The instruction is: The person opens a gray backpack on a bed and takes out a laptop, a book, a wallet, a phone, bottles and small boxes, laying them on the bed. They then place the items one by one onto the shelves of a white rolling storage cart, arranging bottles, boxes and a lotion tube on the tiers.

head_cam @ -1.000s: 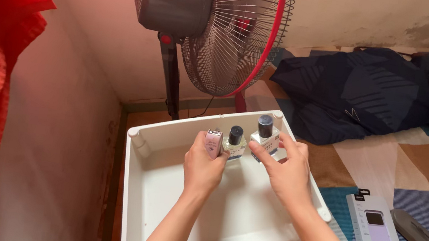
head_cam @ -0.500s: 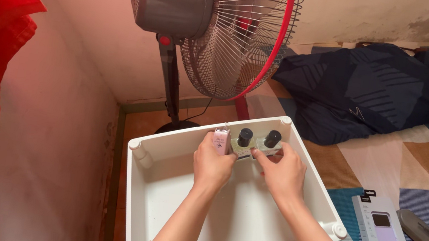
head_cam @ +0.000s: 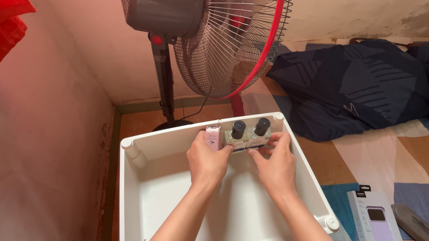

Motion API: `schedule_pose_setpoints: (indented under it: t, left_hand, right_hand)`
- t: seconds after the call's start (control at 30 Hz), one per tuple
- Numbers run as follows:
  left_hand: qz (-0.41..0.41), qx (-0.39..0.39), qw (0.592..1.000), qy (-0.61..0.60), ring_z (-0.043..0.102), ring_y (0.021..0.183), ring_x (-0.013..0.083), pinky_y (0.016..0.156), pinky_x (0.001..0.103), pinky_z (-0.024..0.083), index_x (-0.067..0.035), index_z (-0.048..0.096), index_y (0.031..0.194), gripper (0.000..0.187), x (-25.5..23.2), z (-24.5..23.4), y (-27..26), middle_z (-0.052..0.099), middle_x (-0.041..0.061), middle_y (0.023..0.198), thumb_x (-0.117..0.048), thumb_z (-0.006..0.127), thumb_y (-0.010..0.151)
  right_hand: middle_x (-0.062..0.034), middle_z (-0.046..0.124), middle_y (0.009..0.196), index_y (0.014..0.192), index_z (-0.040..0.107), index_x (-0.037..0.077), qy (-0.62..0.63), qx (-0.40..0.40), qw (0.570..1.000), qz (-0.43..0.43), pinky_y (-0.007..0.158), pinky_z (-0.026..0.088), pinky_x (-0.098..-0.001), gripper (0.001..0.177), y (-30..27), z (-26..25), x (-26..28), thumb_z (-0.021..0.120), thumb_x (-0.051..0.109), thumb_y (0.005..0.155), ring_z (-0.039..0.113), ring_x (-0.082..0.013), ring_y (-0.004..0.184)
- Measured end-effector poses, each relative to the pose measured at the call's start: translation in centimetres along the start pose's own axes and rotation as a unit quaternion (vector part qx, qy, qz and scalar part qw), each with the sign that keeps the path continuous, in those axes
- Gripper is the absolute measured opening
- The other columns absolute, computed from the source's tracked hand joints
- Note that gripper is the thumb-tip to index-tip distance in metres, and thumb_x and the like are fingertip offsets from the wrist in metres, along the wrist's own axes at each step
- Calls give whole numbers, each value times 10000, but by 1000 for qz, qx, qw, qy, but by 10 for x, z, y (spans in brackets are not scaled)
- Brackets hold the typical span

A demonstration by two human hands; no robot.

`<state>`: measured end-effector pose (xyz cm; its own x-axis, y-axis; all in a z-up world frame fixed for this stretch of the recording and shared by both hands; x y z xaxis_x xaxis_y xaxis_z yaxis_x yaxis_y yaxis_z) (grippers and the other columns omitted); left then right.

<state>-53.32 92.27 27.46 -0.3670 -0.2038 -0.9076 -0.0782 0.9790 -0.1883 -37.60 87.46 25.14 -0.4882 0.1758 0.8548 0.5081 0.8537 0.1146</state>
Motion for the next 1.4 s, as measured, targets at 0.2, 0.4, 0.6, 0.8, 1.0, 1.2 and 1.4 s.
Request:
schedule_pose_setpoints:
  t: [0.2,0.4,0.6,0.8,1.0,1.2,1.4]
  left_hand:
    - [2,4,1000,3,735,976,342,872,437,562,-25,649,1070,410,-2,4,-4,748,196,1024,-172,834,735]
    - [42,-32,999,9,716,986,374,883,450,549,23,595,1101,439,1,-1,-19,721,228,1028,-170,797,762]
    - [192,61,966,164,584,1068,413,835,536,459,32,493,1185,520,6,11,-58,584,234,1141,-150,752,773]
    - [324,117,893,290,576,1037,339,838,486,420,-42,560,1173,469,4,40,-66,596,144,1105,-136,797,779]
    - [386,89,882,254,590,1037,333,868,462,441,-54,633,1144,494,8,59,-57,649,117,1055,-108,830,694]
    - [387,97,885,240,578,1056,356,912,471,437,-38,630,1110,474,9,66,-54,645,144,1072,-119,833,689]
    - [442,35,863,243,561,1080,355,964,503,416,7,600,1166,485,2,43,-70,624,163,1086,-91,750,715]
  right_hand:
    - [-217,649,1229,1301,397,-13,-23,9,1000,20,847,578,-398,638,-6,-7,-2,786,111,811,731,-280,1039]
    - [-198,699,1017,1162,515,-36,-14,-16,998,54,695,586,-364,367,-29,-22,24,699,121,886,747,-233,773]
    - [-110,700,607,857,666,3,-25,-21,996,86,502,510,-360,234,-51,-45,53,620,206,965,665,-193,478]
    - [-129,688,610,791,642,-14,-46,-52,997,29,507,491,-380,324,-59,-66,59,597,229,1002,648,-225,478]
    - [-145,688,640,798,646,-20,-70,-56,995,-31,516,505,-380,271,-62,-78,52,635,195,963,669,-245,517]
    - [-140,689,641,813,657,-20,-69,-45,996,-29,519,505,-367,250,-68,-88,52,641,185,954,661,-235,515]
    - [-132,682,635,830,651,-19,-65,-39,997,-1,521,500,-362,247,-77,-95,50,638,192,958,650,-221,512]
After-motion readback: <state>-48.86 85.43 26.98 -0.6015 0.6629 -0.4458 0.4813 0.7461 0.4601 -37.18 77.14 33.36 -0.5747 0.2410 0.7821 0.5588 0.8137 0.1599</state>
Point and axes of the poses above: each hand's wrist, its own y-axis towards the middle knuckle, its own z-axis out of the palm, x = y × z, the point moved 2 cm from there along y, towards the middle knuckle
